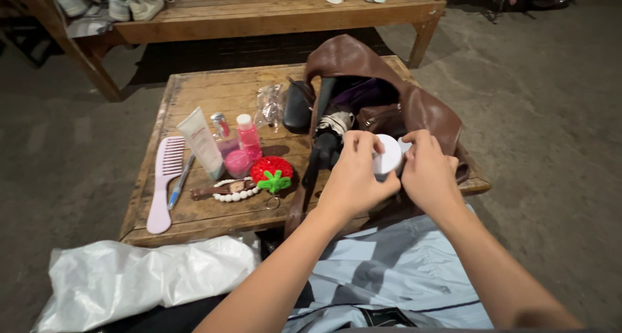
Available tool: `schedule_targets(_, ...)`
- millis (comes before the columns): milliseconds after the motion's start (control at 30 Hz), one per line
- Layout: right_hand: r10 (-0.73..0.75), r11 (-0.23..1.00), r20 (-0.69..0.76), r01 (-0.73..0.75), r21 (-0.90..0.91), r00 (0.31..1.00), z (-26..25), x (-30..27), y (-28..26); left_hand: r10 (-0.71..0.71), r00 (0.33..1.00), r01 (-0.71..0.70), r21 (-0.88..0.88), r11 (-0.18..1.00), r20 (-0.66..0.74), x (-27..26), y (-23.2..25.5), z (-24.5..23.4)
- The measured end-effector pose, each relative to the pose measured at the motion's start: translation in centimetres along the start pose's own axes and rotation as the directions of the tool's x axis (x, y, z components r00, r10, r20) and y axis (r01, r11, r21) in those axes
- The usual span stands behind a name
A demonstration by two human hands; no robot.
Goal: The person removes personal items one at a time from a brown leather handbag on a wooden table, placing a glasses case, sunglasses, bracelet, cosmetic bottles, comb, pen, jar, and other toiletries onto the tabletop and arranging them there.
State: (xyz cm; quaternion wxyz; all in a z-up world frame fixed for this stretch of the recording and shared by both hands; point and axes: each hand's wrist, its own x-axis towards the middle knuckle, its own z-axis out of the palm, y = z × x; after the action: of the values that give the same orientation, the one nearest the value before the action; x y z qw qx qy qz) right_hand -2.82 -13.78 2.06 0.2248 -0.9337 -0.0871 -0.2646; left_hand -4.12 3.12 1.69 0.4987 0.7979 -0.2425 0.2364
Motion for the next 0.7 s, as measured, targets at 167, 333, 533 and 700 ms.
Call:
schedule_targets(167,0.127,0.895,0.076,-0.148,0.422,0.989,-0.3,-0.3,-2.2,0.157,0.978,-0.140,0.125,0.982,-0.134,-1.6,1.5,-3.5)
schedule_targets(333,0.080,0.865,0.088,-0.113,0.490,0.993,-0.3,-0.8,-5.3,0.192,0.883,-0.099,0.230,0.968,-0.428,-3.2,0.8,-6.8)
schedule_targets(533,0.046,0.840,0.149,-0.120,0.530,0.988,0.3,-1.0,-7.8,0.105,0.754,0.072,0.241,0.968,-0.648,-5.2,-1.5,-10.2)
schedule_targets(700,-0.021,0.835,0.127,-0.052,0.547,0.992,1.1,-1.2,-8.9,0.015,0.656,0.284,0.266,0.921,-0.754,-7.4,-3.9,-13.2)
